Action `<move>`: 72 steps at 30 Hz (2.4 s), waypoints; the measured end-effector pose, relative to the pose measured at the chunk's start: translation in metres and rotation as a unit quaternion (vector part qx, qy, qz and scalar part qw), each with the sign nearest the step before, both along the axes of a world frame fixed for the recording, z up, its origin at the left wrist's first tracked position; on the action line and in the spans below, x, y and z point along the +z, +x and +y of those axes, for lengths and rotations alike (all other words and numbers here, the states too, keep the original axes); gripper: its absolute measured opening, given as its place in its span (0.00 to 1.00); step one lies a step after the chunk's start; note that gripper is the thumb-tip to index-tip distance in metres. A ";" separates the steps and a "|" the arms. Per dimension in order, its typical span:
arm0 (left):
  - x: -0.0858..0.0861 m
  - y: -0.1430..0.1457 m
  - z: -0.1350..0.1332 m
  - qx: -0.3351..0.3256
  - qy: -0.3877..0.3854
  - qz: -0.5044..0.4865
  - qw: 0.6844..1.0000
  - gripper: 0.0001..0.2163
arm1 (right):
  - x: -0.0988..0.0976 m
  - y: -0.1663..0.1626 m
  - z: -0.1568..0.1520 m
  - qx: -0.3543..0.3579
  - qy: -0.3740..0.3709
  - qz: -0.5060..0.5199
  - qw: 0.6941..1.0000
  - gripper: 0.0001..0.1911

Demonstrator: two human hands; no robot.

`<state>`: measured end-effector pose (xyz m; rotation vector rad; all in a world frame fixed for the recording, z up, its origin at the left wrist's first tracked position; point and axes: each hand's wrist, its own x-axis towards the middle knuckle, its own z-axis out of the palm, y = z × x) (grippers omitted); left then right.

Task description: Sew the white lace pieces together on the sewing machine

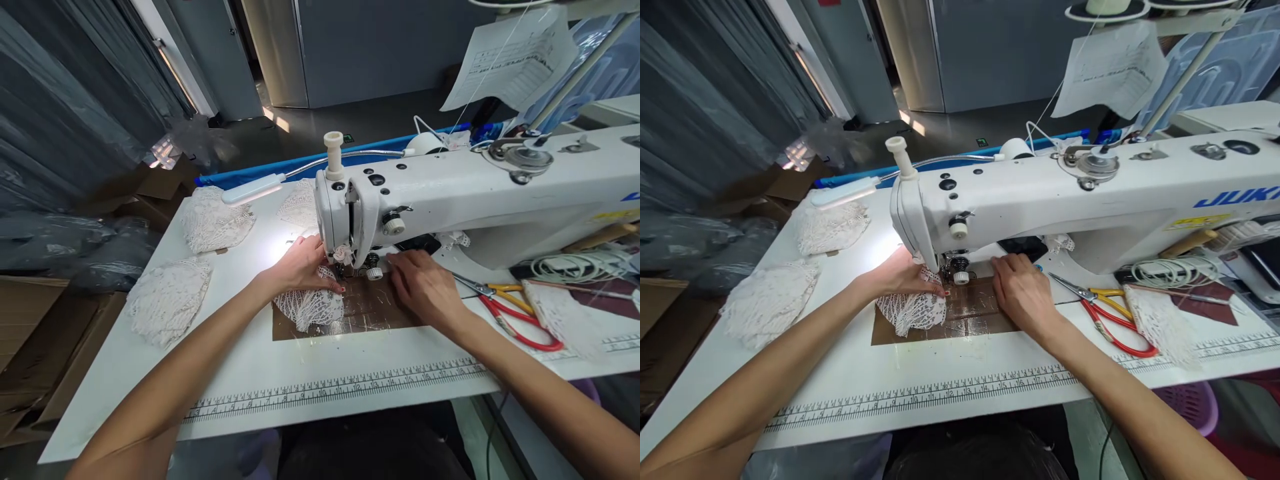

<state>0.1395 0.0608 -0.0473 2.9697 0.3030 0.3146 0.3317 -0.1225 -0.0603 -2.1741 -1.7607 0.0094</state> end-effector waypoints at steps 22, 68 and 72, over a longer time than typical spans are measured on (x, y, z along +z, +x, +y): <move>-0.025 -0.048 -0.047 -0.119 -0.024 -0.122 0.985 0.04 | -0.006 -0.025 -0.007 0.332 0.010 0.181 0.926 0.17; -0.040 -0.045 -0.064 -0.047 0.000 -0.176 0.983 0.03 | -0.010 -0.010 0.011 0.304 0.012 0.122 0.945 0.21; -0.041 -0.046 -0.064 -0.049 0.037 -0.165 0.984 0.03 | -0.021 -0.015 0.029 0.313 0.009 0.058 0.948 0.23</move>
